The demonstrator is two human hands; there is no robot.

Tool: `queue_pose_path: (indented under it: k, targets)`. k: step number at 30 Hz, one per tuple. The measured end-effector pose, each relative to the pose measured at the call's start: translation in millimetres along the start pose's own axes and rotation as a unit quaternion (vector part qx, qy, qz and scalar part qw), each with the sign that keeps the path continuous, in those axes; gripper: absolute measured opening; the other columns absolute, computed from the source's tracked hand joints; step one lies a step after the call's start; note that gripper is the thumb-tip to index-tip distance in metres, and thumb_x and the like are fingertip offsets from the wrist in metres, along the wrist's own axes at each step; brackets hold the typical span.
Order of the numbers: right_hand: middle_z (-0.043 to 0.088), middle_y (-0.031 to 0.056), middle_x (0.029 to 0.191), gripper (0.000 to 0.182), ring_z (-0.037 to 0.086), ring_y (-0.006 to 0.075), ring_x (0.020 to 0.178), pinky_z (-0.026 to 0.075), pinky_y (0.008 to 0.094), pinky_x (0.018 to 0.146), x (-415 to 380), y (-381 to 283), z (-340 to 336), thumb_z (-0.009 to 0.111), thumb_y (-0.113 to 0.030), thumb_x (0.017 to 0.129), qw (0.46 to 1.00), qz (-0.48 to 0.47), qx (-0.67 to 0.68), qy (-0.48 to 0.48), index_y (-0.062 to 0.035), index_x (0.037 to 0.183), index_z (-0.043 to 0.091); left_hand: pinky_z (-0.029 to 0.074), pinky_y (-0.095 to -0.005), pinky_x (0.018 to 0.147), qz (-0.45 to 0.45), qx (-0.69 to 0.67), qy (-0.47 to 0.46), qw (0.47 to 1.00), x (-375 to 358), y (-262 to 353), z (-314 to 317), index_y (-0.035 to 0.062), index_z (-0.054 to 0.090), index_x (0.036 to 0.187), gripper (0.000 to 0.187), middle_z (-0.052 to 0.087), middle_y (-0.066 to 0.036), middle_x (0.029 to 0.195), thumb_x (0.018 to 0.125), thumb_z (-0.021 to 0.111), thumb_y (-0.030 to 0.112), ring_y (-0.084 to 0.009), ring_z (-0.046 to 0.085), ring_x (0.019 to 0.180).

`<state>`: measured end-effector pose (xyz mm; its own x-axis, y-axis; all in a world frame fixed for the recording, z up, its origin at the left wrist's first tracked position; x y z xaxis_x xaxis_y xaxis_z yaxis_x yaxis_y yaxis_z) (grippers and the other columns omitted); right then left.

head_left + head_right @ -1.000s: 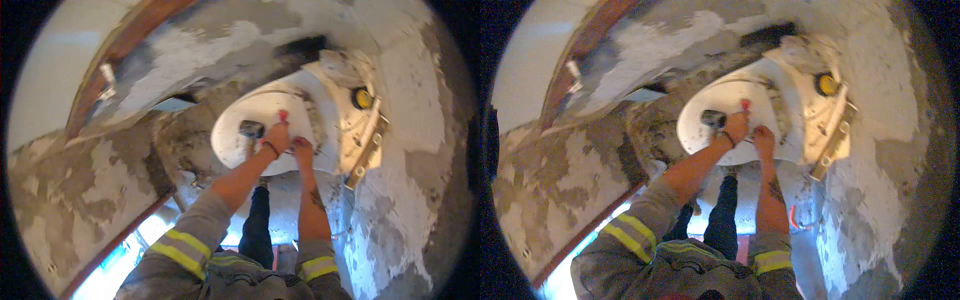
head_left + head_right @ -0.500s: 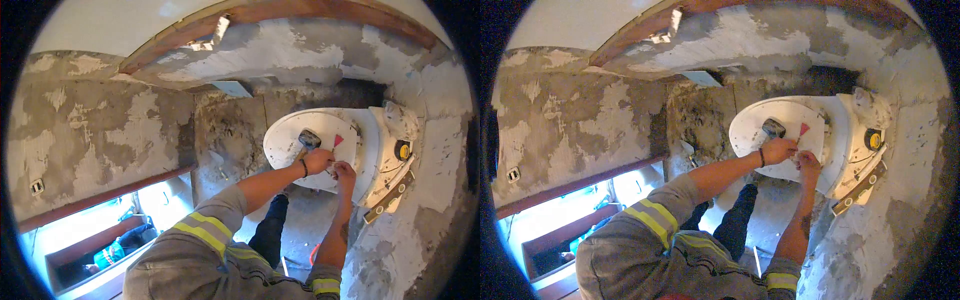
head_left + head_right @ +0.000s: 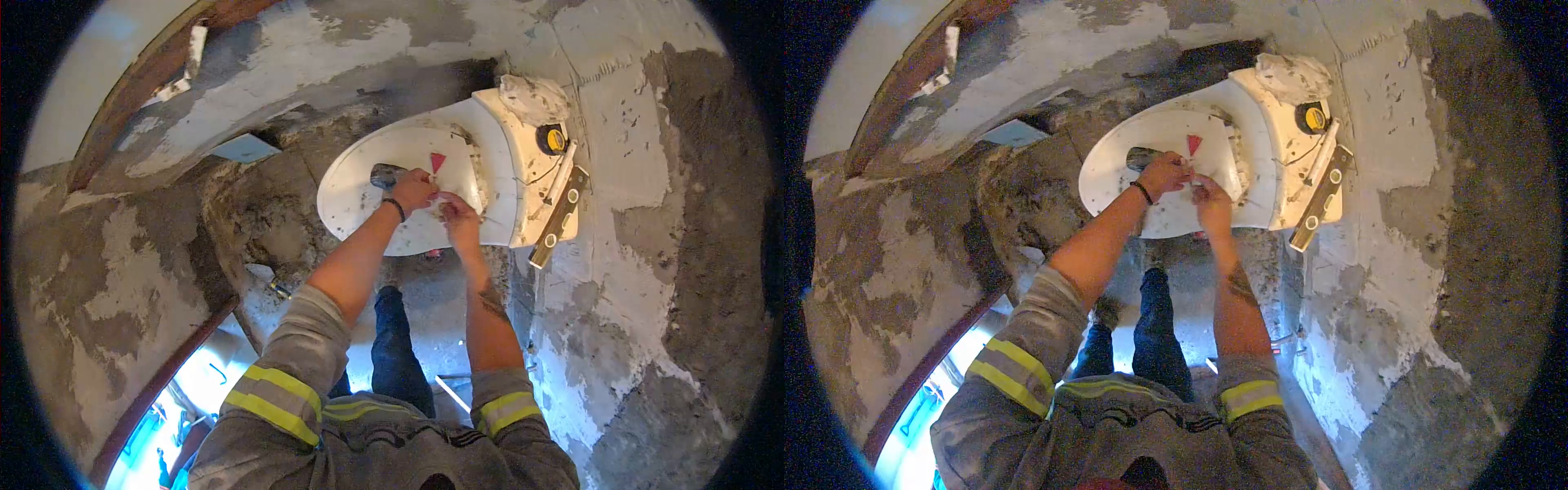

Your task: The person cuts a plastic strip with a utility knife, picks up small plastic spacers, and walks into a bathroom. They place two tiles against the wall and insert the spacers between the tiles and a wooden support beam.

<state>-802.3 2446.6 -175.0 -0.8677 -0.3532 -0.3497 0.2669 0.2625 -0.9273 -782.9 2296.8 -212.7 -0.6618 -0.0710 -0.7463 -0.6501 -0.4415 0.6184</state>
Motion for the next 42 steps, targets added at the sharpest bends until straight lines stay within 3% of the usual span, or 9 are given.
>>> queue_pose_path:
  k: [3, 10, 21, 24, 28, 30, 36, 38, 42]
  targets:
    - [0.064, 0.0026, 0.086, 0.014, 0.057, 0.0089, 0.068, 0.047, 0.0219, 0.06, 14, 7, 5, 0.06, -0.01, 0.092, 0.99, -0.062, -0.123, 0.014, -0.0044, 0.104, 0.065, 0.054, -0.0287, 0.06, 0.05, 0.127, 0.03, 0.99, -1, 10, -2, 0.0016, 0.063, 0.099, 0.021, 0.068, -0.008, 0.088, 0.081, 0.065, 0.012, -0.0177, 0.067, 0.072]
    - [0.065, 0.0059, 0.087, 0.012, 0.063, 0.0133, 0.076, 0.053, 0.0263, 0.068, 16, -45, -4, 0.06, -0.005, 0.091, 0.989, 0.018, 0.136, 0.046, 0.0018, 0.101, 0.061, 0.053, -0.0273, 0.06, 0.123, 0.263, 0.007, 0.957, -41, 44, -12, 0.0025, 0.064, 0.095, 0.018, 0.067, -0.004, 0.082, 0.08, 0.066, 0.011, -0.0134, 0.065, 0.07]
    - [0.069, 0.0088, 0.086, 0.009, 0.065, 0.0143, 0.075, 0.053, 0.0254, 0.068, 3, -106, 9, 0.06, -0.003, 0.088, 0.992, 0.036, 0.119, -0.02, 0.0024, 0.095, 0.062, 0.053, -0.0257, 0.067, 0.125, 0.068, -0.128, 0.982, -108, 90, -9, 0.0037, 0.064, 0.1, 0.015, 0.068, -0.002, 0.088, 0.089, 0.066, 0.013, -0.0108, 0.065, 0.081]
    - [0.069, 0.0094, 0.085, 0.01, 0.065, 0.0132, 0.074, 0.053, 0.0246, 0.068, 2, -119, 11, 0.063, -0.004, 0.086, 0.994, 0.012, 0.102, -0.029, 0.0026, 0.093, 0.061, 0.056, -0.0278, 0.07, 0.019, -0.058, -0.119, 0.991, -131, 94, -15, 0.0046, 0.061, 0.105, 0.016, 0.065, -0.004, 0.095, 0.091, 0.063, 0.011, -0.0144, 0.065, 0.083]
    - [0.067, 0.0077, 0.082, 0.009, 0.063, 0.0117, 0.073, 0.052, 0.0248, 0.069, 0, -134, 21, 0.063, -0.003, 0.086, 0.996, -0.034, -0.053, -0.066, 0.0013, 0.094, 0.061, 0.054, -0.027, 0.071, 0.044, -0.061, -0.078, 0.994, -136, 90, -36, 0.0064, 0.063, 0.109, 0.018, 0.066, -0.004, 0.097, 0.092, 0.062, 0.013, -0.0138, 0.065, 0.081]
    - [0.064, 0.006, 0.082, 0.008, 0.062, 0.0112, 0.074, 0.051, 0.0243, 0.07, 0, -141, 28, 0.062, -0.001, 0.087, 0.992, -0.042, -0.081, -0.086, 0.0019, 0.094, 0.06, 0.05, -0.0271, 0.066, 0.19, 0.081, 0.022, 0.978, -138, 108, -48, 0.0047, 0.065, 0.095, 0.012, 0.061, -0.002, 0.082, 0.092, 0.061, 0.015, -0.011, 0.063, 0.076]
    - [0.065, 0.0061, 0.083, 0.007, 0.064, 0.012, 0.073, 0.051, 0.024, 0.071, -2, -164, 49, 0.062, 0.0, 0.087, 0.99, -0.078, -0.087, -0.08, 0.002, 0.093, 0.06, 0.049, -0.0322, 0.076, 0.357, 0.35, 0.048, 0.865, -176, 145, -31, 0.0034, 0.066, 0.097, 0.015, 0.066, -0.007, 0.092, 0.088, 0.065, 0.016, -0.0219, 0.061, 0.086]
    - [0.066, 0.007, 0.084, 0.006, 0.065, 0.0129, 0.072, 0.052, 0.0242, 0.071, -4, -170, 56, 0.06, 0.0, 0.089, 0.992, -0.055, 0.051, -0.101, 0.0028, 0.094, 0.061, 0.049, -0.0332, 0.076, 0.346, 0.362, 0.079, 0.862, -183, 150, -35, 0.0044, 0.066, 0.097, 0.015, 0.066, -0.009, 0.092, 0.087, 0.066, 0.016, -0.024, 0.061, 0.086]
    - [0.066, 0.0084, 0.086, 0.007, 0.066, 0.0141, 0.075, 0.053, 0.0247, 0.071, -10, -187, 62, 0.059, -0.001, 0.09, 0.992, -0.048, 0.002, -0.12, 0.0031, 0.095, 0.061, 0.049, -0.0324, 0.07, 0.434, 0.345, 0.157, 0.817, -207, 160, -39, 0.0049, 0.066, 0.095, 0.015, 0.065, -0.009, 0.086, 0.09, 0.064, 0.019, -0.0208, 0.06, 0.078]
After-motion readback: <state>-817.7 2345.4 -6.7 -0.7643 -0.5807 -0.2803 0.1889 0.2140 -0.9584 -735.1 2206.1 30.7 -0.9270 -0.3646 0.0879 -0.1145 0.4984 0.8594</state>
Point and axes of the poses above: each hand's wrist, its own x-axis towards the middle knuckle, its own z-axis out of the palm, y = z × x, the point moved 6 cm from there along x, towards the middle knuckle
